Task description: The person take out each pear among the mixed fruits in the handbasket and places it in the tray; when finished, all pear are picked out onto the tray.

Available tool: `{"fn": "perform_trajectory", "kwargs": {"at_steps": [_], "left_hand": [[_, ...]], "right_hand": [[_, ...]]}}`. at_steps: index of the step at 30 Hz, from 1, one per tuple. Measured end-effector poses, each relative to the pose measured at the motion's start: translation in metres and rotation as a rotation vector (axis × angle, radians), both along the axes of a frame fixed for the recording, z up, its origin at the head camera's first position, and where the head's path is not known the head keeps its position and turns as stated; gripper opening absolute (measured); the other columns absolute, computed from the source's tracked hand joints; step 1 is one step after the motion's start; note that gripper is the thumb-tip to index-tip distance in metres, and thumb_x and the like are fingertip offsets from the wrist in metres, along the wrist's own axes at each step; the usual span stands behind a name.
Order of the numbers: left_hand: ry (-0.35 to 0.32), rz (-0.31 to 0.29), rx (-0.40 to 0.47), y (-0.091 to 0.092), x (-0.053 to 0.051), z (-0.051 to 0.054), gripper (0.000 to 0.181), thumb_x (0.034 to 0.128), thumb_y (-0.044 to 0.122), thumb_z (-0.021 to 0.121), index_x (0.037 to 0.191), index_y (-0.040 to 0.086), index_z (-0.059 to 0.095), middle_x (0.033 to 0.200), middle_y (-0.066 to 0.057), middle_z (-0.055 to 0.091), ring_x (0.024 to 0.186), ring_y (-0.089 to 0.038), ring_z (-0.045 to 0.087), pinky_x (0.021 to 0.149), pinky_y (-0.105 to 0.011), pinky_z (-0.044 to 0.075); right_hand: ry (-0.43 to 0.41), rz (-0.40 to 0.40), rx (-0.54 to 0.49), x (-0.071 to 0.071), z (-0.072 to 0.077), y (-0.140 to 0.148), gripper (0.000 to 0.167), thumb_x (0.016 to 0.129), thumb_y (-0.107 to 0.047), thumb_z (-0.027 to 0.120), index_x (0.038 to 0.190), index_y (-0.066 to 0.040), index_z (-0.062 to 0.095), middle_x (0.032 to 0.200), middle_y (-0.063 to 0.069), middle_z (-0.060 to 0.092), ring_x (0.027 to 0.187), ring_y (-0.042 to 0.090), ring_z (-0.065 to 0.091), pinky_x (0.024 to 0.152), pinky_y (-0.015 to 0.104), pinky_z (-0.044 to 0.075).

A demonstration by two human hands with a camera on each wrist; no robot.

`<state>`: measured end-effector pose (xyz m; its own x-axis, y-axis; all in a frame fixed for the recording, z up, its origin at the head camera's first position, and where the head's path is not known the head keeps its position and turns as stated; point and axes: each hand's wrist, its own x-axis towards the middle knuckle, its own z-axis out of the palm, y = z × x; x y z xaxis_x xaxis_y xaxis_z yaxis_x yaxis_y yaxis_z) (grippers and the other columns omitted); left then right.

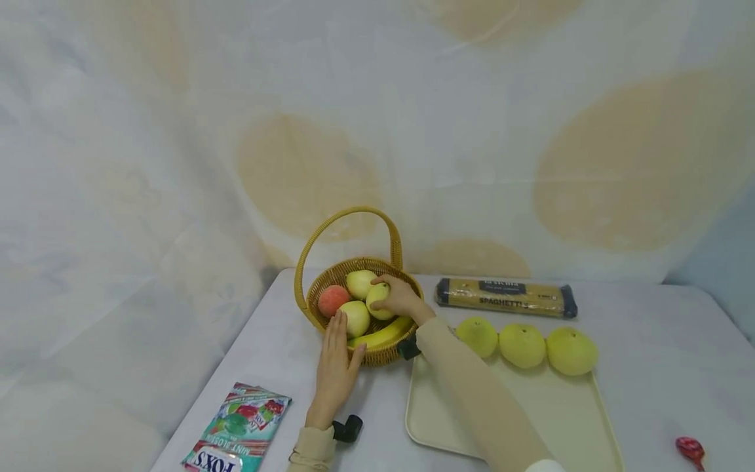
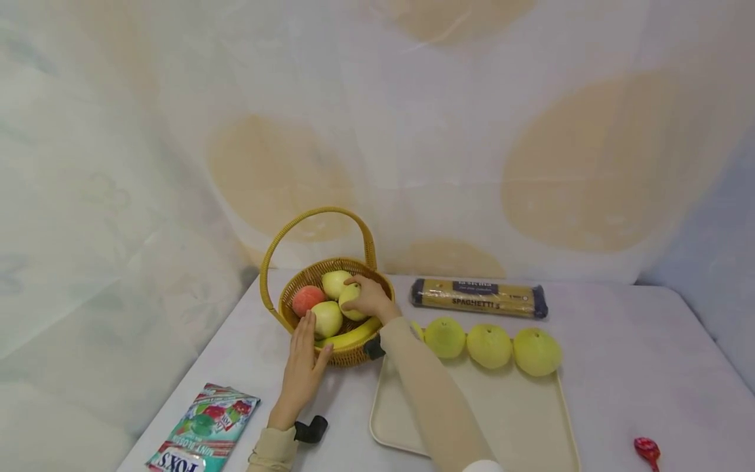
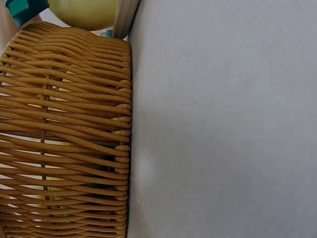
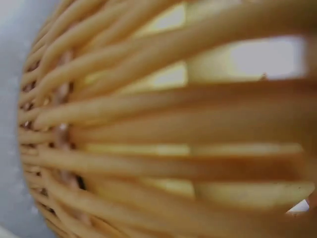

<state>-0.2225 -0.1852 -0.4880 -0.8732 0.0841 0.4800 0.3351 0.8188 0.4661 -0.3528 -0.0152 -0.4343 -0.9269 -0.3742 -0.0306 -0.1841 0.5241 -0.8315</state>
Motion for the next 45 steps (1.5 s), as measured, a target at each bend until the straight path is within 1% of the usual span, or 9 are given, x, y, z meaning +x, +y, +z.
{"fn": "perform_trajectory", "kwargs": {"at_steps": [5,9,14,18,24,30,31,35,45], "left_hand": [[0.021,-0.008,-0.001,0.0,-0.002,-0.002,0.07,0.0989,0.03,0.054,0.153,-0.002,0.021,0.159,-0.019,0.024,0.145,-0.038,0.024,0.115,-0.055,0.028],[0.021,-0.01,0.007,0.0,-0.003,-0.003,0.07,0.0991,0.03,0.054,0.153,-0.001,0.021,0.159,-0.019,0.024,0.145,-0.039,0.024,0.114,-0.056,0.028],[0.012,-0.016,0.029,0.001,-0.001,-0.002,0.07,0.0987,0.029,0.055,0.153,-0.001,0.021,0.159,-0.021,0.025,0.145,-0.039,0.024,0.114,-0.057,0.028],[0.007,-0.013,0.026,0.001,-0.001,-0.001,0.07,0.099,0.029,0.054,0.152,-0.002,0.021,0.158,-0.021,0.024,0.145,-0.04,0.024,0.114,-0.057,0.028],[-0.008,-0.01,0.014,0.0,-0.003,-0.001,0.07,0.0994,0.03,0.053,0.153,-0.001,0.02,0.159,-0.02,0.023,0.145,-0.039,0.023,0.115,-0.057,0.027],[0.001,-0.015,0.014,0.0,-0.004,-0.003,0.071,0.0992,0.03,0.054,0.153,0.0,0.02,0.159,-0.019,0.023,0.146,-0.038,0.023,0.115,-0.056,0.026],[0.0,-0.015,0.015,0.0,-0.005,-0.003,0.071,0.0993,0.03,0.054,0.153,0.0,0.019,0.159,-0.019,0.023,0.146,-0.038,0.023,0.115,-0.056,0.026],[-0.004,-0.018,0.024,-0.001,-0.005,-0.002,0.07,0.0994,0.029,0.054,0.153,0.0,0.019,0.159,-0.02,0.023,0.146,-0.038,0.022,0.115,-0.056,0.026],[0.002,-0.015,0.035,-0.004,-0.003,-0.003,0.071,0.099,0.028,0.054,0.153,-0.001,0.019,0.16,-0.02,0.022,0.146,-0.04,0.023,0.114,-0.058,0.025]], "right_hand": [[-0.014,-0.002,-0.124,0.002,0.008,0.007,0.056,0.085,-0.025,0.073,0.137,-0.019,0.053,0.148,0.014,0.045,0.128,0.035,0.05,0.107,0.05,0.042],[-0.001,0.012,-0.156,0.005,0.016,0.012,0.057,0.086,-0.023,0.072,0.138,-0.019,0.051,0.151,0.012,0.041,0.13,0.036,0.047,0.107,0.051,0.042],[0.005,0.053,-0.225,0.016,0.03,0.022,0.056,0.089,-0.018,0.069,0.141,-0.018,0.048,0.156,0.008,0.033,0.136,0.037,0.04,0.108,0.054,0.04],[0.021,0.061,-0.266,0.025,0.04,0.031,0.055,0.09,-0.018,0.067,0.141,-0.021,0.047,0.154,0.006,0.035,0.137,0.035,0.038,0.109,0.054,0.038],[0.073,0.075,-0.306,0.036,0.049,0.046,0.059,0.091,-0.017,0.066,0.145,-0.012,0.042,0.153,0.013,0.036,0.135,0.037,0.041,0.108,0.053,0.04],[0.11,0.118,-0.367,0.042,0.048,0.06,0.058,0.091,-0.014,0.067,0.144,-0.009,0.043,0.154,0.013,0.036,0.137,0.036,0.039,0.108,0.054,0.039],[0.118,0.123,-0.366,0.04,0.044,0.062,0.058,0.091,-0.016,0.067,0.144,-0.011,0.044,0.154,0.011,0.037,0.138,0.035,0.038,0.109,0.054,0.038],[0.124,0.116,-0.349,0.049,0.045,0.069,0.057,0.091,-0.017,0.068,0.143,-0.014,0.046,0.154,0.006,0.038,0.142,0.033,0.034,0.111,0.055,0.036],[0.107,0.06,-0.337,0.063,0.038,0.081,0.063,0.09,-0.015,0.068,0.146,-0.017,0.04,0.155,0.007,0.036,0.139,0.034,0.037,0.11,0.054,0.037]]}}
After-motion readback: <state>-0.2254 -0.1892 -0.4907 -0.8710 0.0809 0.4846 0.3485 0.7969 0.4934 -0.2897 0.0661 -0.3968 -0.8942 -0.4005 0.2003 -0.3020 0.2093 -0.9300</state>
